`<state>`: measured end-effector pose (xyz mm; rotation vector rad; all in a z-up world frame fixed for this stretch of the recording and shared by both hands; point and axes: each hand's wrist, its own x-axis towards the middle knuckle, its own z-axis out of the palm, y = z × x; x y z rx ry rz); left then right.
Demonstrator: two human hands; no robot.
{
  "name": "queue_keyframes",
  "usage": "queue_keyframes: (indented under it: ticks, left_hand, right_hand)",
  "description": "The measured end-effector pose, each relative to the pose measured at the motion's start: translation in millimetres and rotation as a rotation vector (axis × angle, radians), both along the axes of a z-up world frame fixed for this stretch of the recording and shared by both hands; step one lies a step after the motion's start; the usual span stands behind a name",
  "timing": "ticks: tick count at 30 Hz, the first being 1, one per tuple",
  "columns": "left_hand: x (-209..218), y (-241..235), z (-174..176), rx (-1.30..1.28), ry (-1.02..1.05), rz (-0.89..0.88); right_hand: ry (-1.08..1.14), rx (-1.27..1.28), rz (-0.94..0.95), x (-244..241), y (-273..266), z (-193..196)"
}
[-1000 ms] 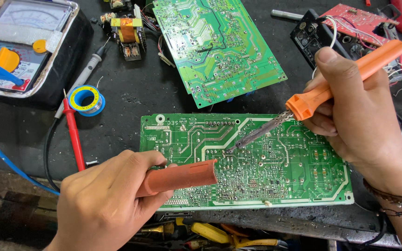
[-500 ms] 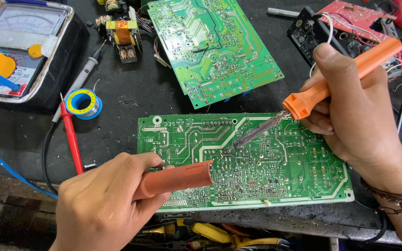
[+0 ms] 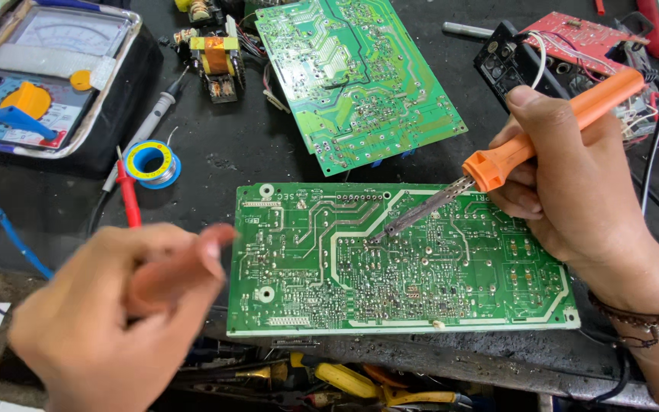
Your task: The person uses a soldering iron and solder wire to work on a green circuit board. They apply solder to various points on the board, occasionally using a desoldering pump to remove excess solder. The person also handles a multimeter probe and a roll of solder wire during the process.
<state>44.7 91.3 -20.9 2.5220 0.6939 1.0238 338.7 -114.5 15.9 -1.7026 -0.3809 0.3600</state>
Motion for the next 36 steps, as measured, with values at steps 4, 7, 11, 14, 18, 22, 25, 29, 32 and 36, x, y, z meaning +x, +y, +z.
queue_keyframes:
  ticks: [4,7,11,14,18,22,25,29,32,36]
  left_hand:
    - [-6.9,51.0,-13.8,0.227,0.125,0.176]
    - [0.6,67.9,-13.4,0.172,0.301,0.239]
    - [5.9,67.5,-16.9,0.161,0.377,0.255]
    - [7.9,61.5,-18.1,0.216,0.439,0.301]
    - [8.3,64.9,-19.9,0.229,0.502,0.319]
    - [7.7,57.6,-14.0,0.293,0.239,0.147]
    - [6.5,32.1,6.9,0.179,-0.083,-0.096]
    - [9.6,-2.7,27.9,-0.091,-0.173,-0.483]
    - [18.6,-8.3,22.9,-0.197,-0.056,-0.631]
    - [35.1,-14.4,24.0,-0.245,0.001,-0.657]
  right_hand:
    - [0.020,0.045,0.019,2.5,-0.2,-1.4]
    - [0.005,0.017,0.034,0.5,-1.3,-1.7]
    - [-0.041,0.044,0.101,-0.3,-4.9,-0.2]
    - [-0.024,0.039,0.120,0.4,-9.2,2.8]
    - [0.025,0.068,0.127,0.3,-6.3,5.1]
    - [0.020,0.048,0.091,0.1,-6.9,0.9]
    - [0.031,0.094,0.121,-1.2,-4.2,5.9]
    - [0.054,0.104,0.103,-0.3,-5.0,3.8]
    - [0.067,0.102,0.104,-1.2,-4.9,6.5]
    - [0.073,0.115,0.111,-0.9,-4.8,5.3]
